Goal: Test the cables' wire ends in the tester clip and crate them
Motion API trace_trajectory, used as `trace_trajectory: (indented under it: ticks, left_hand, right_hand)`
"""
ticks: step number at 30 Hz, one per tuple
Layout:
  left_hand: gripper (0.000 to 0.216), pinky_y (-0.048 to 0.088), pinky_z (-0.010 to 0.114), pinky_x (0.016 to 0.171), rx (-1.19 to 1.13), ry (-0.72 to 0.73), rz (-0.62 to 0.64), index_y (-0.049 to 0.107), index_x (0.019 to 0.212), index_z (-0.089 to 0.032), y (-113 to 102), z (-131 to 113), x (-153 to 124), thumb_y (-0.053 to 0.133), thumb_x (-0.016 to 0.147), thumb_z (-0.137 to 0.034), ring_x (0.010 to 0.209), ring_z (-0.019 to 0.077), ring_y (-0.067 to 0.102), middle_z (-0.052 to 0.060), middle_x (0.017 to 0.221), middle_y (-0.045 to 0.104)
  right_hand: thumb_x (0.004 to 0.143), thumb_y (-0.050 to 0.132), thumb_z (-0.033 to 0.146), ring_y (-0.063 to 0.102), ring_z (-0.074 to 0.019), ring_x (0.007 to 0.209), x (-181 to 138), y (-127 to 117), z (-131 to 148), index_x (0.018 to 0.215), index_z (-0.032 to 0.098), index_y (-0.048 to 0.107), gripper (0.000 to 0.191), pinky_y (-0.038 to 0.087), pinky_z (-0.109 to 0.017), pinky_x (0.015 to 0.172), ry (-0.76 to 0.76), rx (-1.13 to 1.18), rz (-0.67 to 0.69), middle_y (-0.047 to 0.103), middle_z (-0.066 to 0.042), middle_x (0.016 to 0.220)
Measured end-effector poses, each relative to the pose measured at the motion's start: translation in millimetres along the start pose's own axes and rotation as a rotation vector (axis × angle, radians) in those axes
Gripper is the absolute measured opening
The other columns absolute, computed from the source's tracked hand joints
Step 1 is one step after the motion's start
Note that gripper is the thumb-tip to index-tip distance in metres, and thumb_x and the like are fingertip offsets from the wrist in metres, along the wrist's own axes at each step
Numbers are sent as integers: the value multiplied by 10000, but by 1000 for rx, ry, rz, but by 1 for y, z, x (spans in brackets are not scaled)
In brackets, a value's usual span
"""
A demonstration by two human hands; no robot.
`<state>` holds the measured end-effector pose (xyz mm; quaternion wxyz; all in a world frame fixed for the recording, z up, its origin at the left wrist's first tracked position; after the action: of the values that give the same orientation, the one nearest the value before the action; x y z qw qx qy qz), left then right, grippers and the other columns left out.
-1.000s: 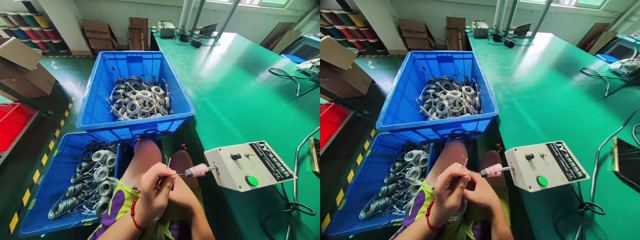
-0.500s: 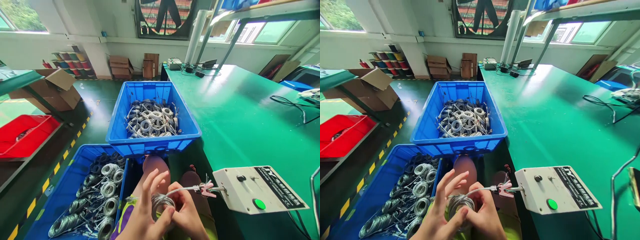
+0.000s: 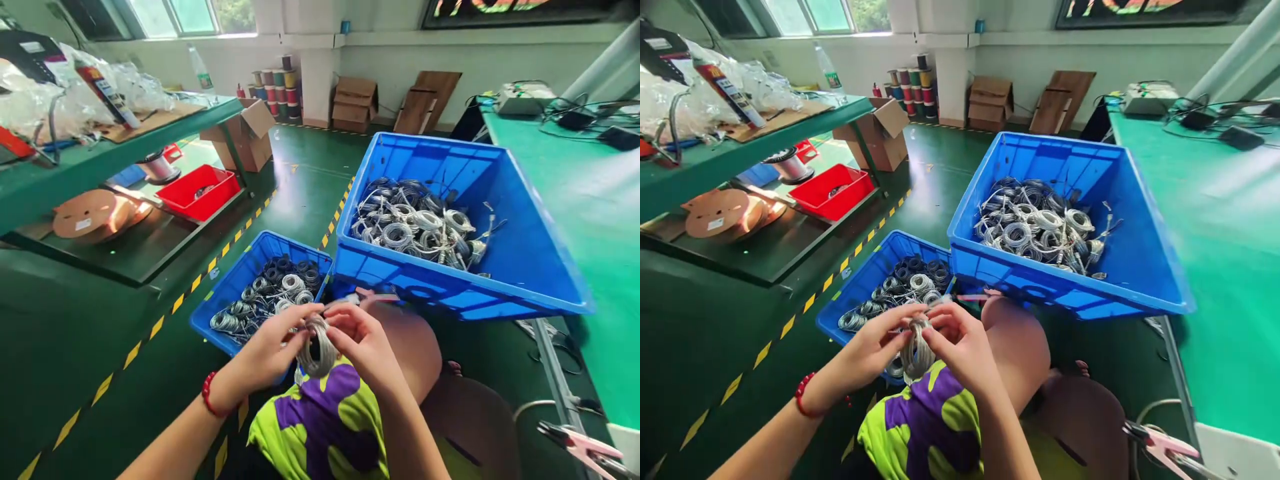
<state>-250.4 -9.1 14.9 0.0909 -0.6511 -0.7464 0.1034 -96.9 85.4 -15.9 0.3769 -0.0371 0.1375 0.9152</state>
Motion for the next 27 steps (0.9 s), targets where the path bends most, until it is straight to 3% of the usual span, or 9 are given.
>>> trace_trajectory:
  ticks: [3,6,10,13,19,27]
  left_hand:
    - [552,730,334,878,-250,-248,-320,729,1484,-215,-52,88,-15,868,961,-326,1074,267,839,119,1362,796]
    - [509,711,304,719,-290,-361,-515,683,1402,-207,-78,168,-34,845,948,-368,925,226,825,104,1300,759]
    - [410,681,288,693,-303,-503,-735,652,1407,-199,-81,257,-63,806,1051,-333,886,187,782,88,1273,744]
    - [357,696,337,758,-311,-587,-830,686,1414,-175,-71,306,-77,784,1109,-334,954,206,769,98,1294,747]
    - [379,719,409,866,-317,-628,-915,699,1441,-178,-54,356,-80,783,1117,-356,1063,245,788,115,1363,750]
    - [374,719,418,880,-216,-621,-869,708,1430,-176,-49,375,-78,788,1114,-359,1070,248,790,114,1358,756]
  right_hand:
    - [991,735,584,735,-228,908,25,14,-14,1229,233,771,425,592,-346,804,23,-229,67,824,-82,1133]
    - [1001,719,470,740,-250,896,28,20,-30,1177,224,800,313,570,-374,810,80,-415,97,846,-88,1100]
    - [1040,687,317,781,-289,993,9,42,-35,1171,228,832,216,549,-393,877,22,-705,269,865,-87,1072]
    - [1072,669,284,806,-306,1100,2,54,-38,1228,234,835,233,549,-410,975,-22,-864,372,880,-93,1159]
    - [1097,646,284,803,-305,1059,13,44,-40,1213,211,833,232,554,-401,932,15,-905,311,871,-103,1112]
    - [1096,629,276,776,-269,972,14,46,-33,1184,212,824,223,533,-375,856,31,-767,295,849,-65,1042]
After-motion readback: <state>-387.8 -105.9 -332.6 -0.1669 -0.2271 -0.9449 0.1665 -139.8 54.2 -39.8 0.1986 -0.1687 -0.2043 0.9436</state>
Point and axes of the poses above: each hand's wrist, its own x-axis towards the middle knuckle, its own y-axis out of the palm, z = x × y, the point moved 8 cm from there along x, towards the middle knuckle
